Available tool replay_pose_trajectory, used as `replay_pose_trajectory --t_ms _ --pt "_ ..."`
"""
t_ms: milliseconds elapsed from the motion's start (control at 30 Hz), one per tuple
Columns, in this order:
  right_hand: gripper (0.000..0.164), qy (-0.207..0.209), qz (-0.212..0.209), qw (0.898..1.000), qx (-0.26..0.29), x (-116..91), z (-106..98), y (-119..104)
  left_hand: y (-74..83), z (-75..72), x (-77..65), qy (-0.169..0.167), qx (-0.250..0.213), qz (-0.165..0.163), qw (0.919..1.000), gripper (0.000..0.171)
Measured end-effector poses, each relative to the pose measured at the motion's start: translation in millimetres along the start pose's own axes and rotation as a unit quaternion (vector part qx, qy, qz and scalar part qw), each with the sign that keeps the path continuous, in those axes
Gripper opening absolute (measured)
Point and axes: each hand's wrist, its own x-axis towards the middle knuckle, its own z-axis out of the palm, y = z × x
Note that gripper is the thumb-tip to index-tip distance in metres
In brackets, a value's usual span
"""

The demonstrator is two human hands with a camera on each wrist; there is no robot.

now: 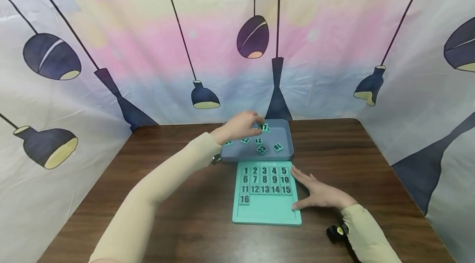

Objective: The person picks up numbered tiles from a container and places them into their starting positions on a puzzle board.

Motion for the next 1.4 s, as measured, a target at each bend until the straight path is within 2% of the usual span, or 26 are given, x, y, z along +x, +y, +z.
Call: replay_pose_trajectory --t_ms 233,367,467,567,733,1033,1233,1400 --pt "0.11 -0.005 0.001 1.0 0.005 3.6 0.8 3.7 25.5 -6.2 -46.8 0.018 -0.004 0.028 0.9994 0.036" --pt "0.11 -0.001 0.003 1.0 0.0 3.0 1.0 3.3 33.5 -6.1 -68.8 0.037 -0.01 0.04 0.9984 0.036" --pt "0.111 -0.002 0.002 1.0 0.004 1.9 1.5 2.4 36.2 -0.3 -82.0 0.047 -0.007 0.049 0.9977 0.035" --pt "0.111 -0.005 0.005 1.0 0.007 1.0 1.8 1.9 38.7 11.4 -93.5 0.046 0.001 0.057 0.9974 0.034" --pt "0.11 -0.004 0.01 1.0 0.005 0.6 0.5 2.5 43.5 40.2 -107.7 0.039 0.007 0.072 0.9966 0.033" --pt "0.111 0.001 0.012 1.0 0.001 0.3 -0.2 2.4 51.6 91.1 -127.5 -0.003 0.036 0.077 0.9963 0.033" --pt "0.109 -0.001 0.006 1.0 0.007 0.2 0.7 2.0 56.8 107.6 -135.8 -0.014 0.045 0.068 0.9966 0.032" --pt "0.109 -0.001 0.001 1.0 0.009 -0.5 1.6 1.5 57.0 114.5 -138.9 -0.003 0.051 0.082 0.9953 0.03"
